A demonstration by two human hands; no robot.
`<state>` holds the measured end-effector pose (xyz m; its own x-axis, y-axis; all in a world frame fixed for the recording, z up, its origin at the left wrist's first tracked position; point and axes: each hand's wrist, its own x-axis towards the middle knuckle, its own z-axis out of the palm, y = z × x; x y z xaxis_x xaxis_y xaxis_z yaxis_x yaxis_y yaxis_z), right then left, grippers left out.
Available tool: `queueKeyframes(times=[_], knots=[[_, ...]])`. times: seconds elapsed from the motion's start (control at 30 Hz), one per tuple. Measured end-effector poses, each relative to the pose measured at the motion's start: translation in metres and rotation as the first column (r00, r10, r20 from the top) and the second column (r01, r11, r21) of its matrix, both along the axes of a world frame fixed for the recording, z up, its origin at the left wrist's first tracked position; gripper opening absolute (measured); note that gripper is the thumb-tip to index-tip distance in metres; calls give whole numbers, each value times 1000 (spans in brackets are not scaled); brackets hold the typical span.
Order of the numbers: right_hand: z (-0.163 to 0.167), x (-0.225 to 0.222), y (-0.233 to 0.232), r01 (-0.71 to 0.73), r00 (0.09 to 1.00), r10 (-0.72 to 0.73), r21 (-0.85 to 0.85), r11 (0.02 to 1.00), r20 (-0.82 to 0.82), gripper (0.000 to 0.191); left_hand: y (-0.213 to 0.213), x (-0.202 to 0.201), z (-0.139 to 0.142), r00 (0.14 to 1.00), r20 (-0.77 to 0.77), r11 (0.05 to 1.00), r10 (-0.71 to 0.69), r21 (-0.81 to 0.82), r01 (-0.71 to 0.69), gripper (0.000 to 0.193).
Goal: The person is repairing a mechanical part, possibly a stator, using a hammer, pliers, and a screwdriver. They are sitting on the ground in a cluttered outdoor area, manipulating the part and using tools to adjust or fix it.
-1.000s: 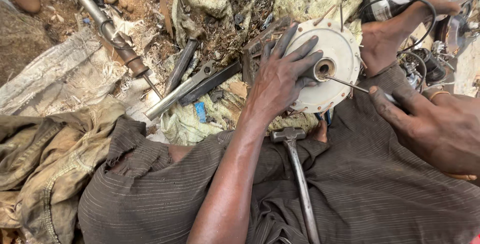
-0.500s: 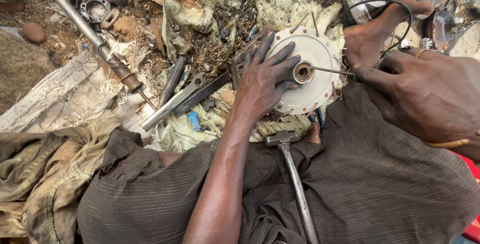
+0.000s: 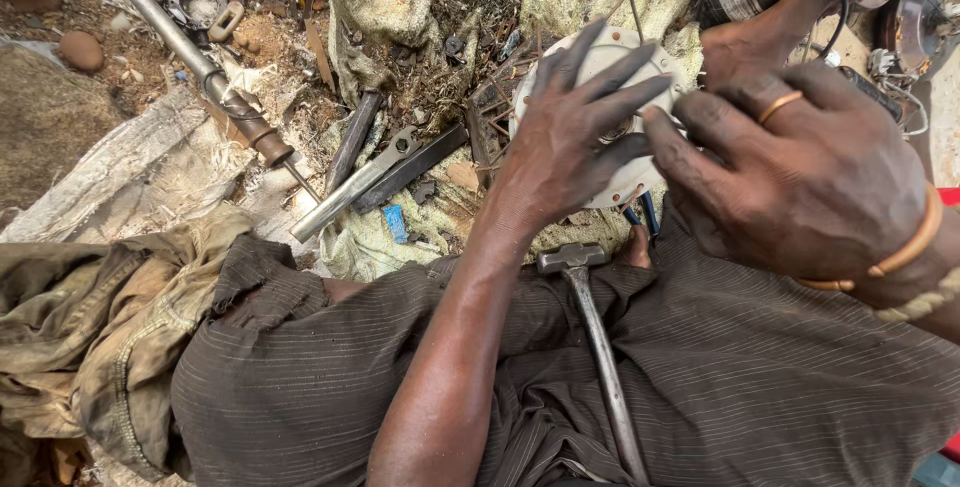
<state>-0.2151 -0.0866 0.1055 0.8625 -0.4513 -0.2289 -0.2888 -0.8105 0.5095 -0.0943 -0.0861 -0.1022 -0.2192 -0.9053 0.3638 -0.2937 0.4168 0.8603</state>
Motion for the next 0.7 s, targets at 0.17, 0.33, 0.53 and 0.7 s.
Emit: queueKeyframes(times=[0.17,0.33,0.53,0.7], knots=[[-7,11,10,95,850,-125,85,992,512,49,23,-6,22,953,-235,973,-192,78,215,32],[-36,-13,40,148,404,-162,111,983,900,57,30,-21,40,998,15,980,-54,-188,56,51],[-102,-50,171,537,27,-756,628,563,654,42,17,-18,44,977,-210,997,-26,-82,9,48],[-155,-47,216,729,117,-993,681,73,-19,60,3,11,44,970,-232,997,70,40,-63,54]])
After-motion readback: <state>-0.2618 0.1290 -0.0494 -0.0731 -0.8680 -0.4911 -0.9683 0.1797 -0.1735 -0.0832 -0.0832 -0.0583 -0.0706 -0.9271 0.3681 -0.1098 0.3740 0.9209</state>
